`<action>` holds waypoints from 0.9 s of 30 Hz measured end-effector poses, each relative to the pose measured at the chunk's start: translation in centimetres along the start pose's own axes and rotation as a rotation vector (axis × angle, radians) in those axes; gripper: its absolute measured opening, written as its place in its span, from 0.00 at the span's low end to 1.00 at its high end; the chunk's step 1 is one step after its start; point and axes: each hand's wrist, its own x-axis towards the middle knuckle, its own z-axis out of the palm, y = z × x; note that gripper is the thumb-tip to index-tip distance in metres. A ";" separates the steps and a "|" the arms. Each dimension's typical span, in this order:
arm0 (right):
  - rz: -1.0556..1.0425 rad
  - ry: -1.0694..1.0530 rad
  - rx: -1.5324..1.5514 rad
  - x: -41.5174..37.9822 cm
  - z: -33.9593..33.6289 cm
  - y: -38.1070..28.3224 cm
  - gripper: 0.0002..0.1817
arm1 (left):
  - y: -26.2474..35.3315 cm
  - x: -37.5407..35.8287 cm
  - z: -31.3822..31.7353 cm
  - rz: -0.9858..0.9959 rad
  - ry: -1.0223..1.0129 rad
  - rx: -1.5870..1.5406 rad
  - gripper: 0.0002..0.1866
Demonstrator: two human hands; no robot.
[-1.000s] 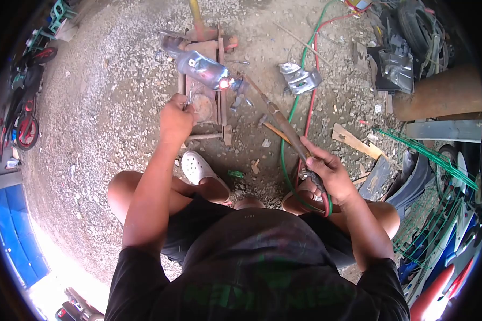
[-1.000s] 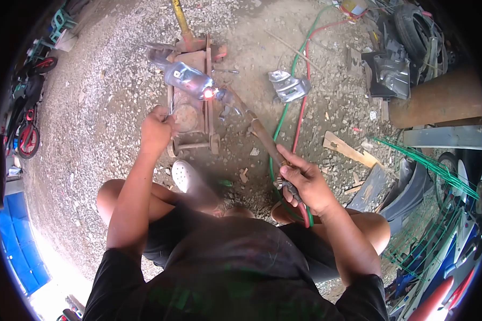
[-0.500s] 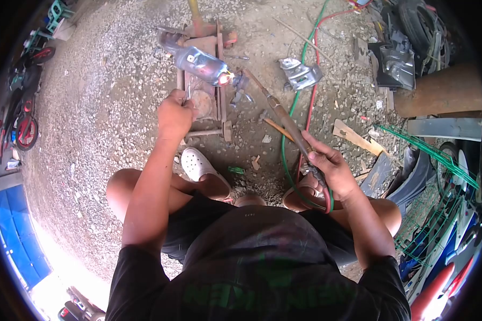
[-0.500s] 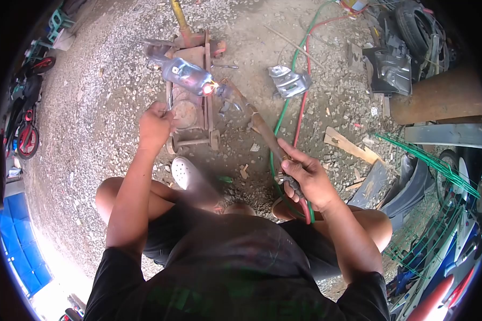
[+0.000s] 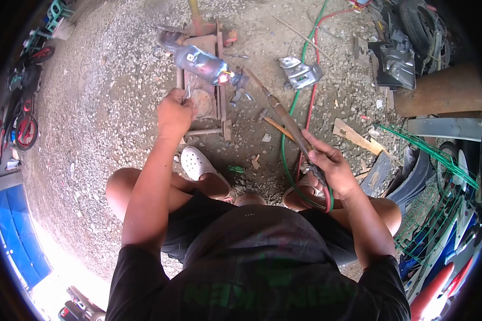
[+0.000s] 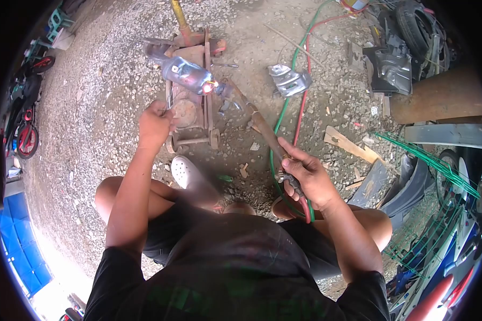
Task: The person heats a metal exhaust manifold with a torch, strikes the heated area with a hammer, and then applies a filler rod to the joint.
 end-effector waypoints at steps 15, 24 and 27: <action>0.011 -0.004 0.009 -0.1 0.2 -0.2 0.31 | -0.6 0.4 0.1 -0.001 -0.003 -0.010 0.14; 0.022 0.011 -0.005 -0.3 0.5 -0.4 0.31 | -0.6 0.4 0.0 0.004 -0.009 0.011 0.16; 0.020 0.003 0.000 -0.2 0.3 -0.2 0.31 | -0.3 0.3 0.1 0.001 -0.012 0.000 0.16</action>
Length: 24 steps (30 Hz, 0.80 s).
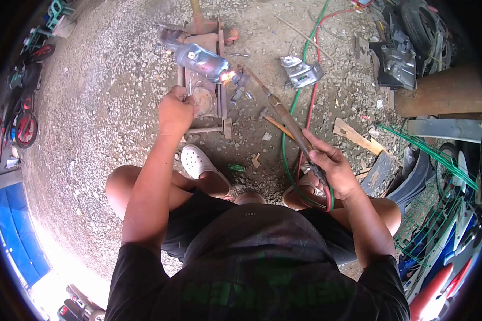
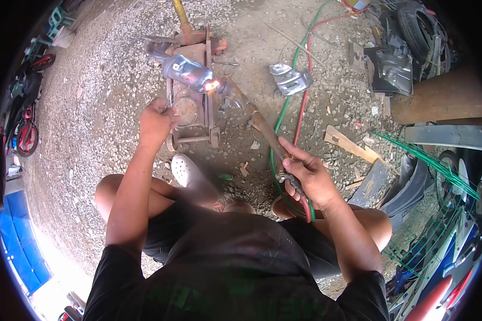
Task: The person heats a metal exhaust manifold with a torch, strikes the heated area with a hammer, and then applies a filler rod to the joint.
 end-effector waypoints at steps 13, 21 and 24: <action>-0.007 -0.009 -0.019 0.1 -0.3 0.2 0.32 | 0.4 0.1 0.1 0.009 -0.011 0.014 0.13; -0.008 -0.012 -0.033 0.0 -0.2 0.0 0.31 | 0.1 0.1 0.2 0.003 -0.014 -0.041 0.13; -0.010 -0.023 -0.030 0.0 -0.4 0.2 0.31 | 0.2 0.0 0.2 -0.004 -0.013 -0.057 0.13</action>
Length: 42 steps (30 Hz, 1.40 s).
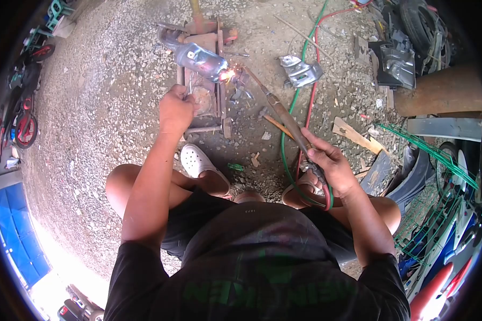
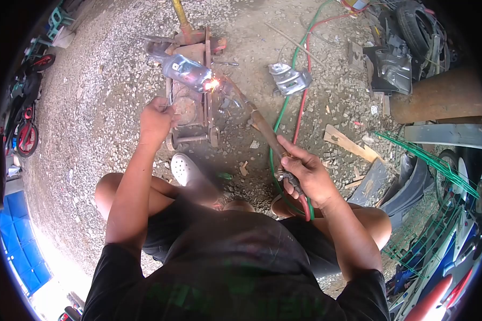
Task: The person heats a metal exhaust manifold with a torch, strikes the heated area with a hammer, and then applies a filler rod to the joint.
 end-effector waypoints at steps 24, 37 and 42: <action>0.004 -0.010 0.017 -0.1 0.1 0.0 0.32 | 0.0 0.2 0.2 0.015 0.009 0.050 0.14; 0.010 0.001 0.024 -0.1 0.2 -0.1 0.33 | -0.1 0.3 0.2 -0.002 0.007 0.042 0.16; 0.000 -0.046 0.007 0.2 -0.6 0.6 0.32 | 0.2 0.2 0.3 -0.004 0.008 0.044 0.14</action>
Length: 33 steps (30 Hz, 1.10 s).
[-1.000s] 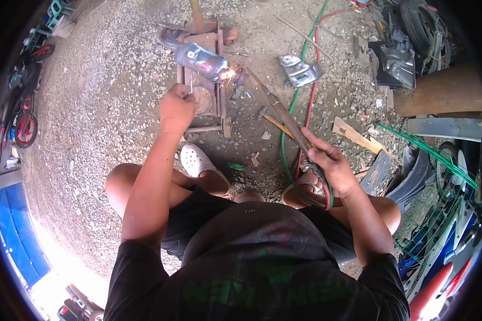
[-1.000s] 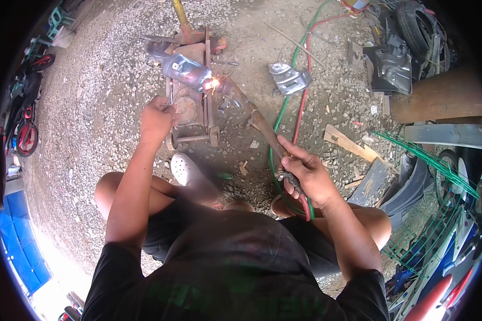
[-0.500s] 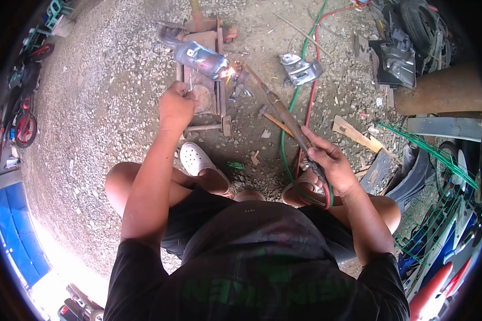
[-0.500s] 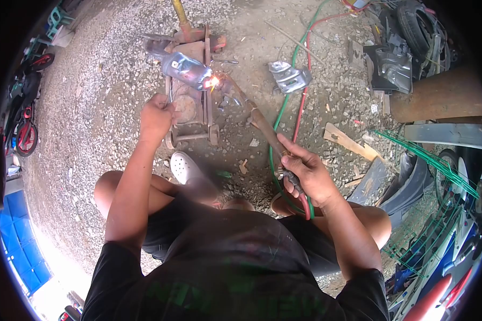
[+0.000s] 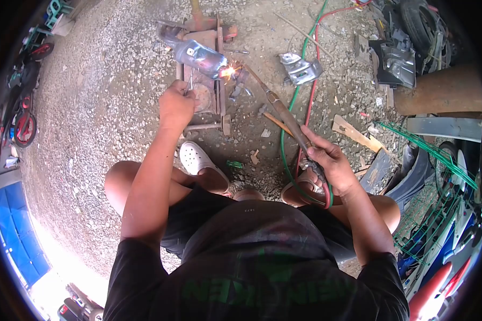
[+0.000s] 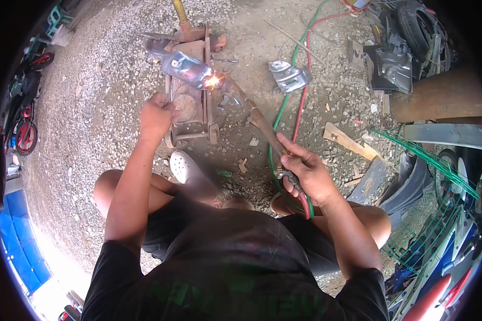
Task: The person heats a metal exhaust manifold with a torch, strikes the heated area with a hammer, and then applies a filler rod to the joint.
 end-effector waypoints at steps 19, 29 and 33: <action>-0.008 -0.006 0.002 0.0 -0.1 0.3 0.32 | -0.1 0.1 0.0 0.005 -0.005 0.000 0.13; -0.007 0.011 -0.001 -0.2 0.3 -0.1 0.32 | -0.3 0.2 0.1 -0.002 -0.005 -0.005 0.15; 0.000 0.022 -0.002 -0.2 0.5 -0.2 0.32 | -0.4 0.3 0.2 0.009 -0.002 0.006 0.15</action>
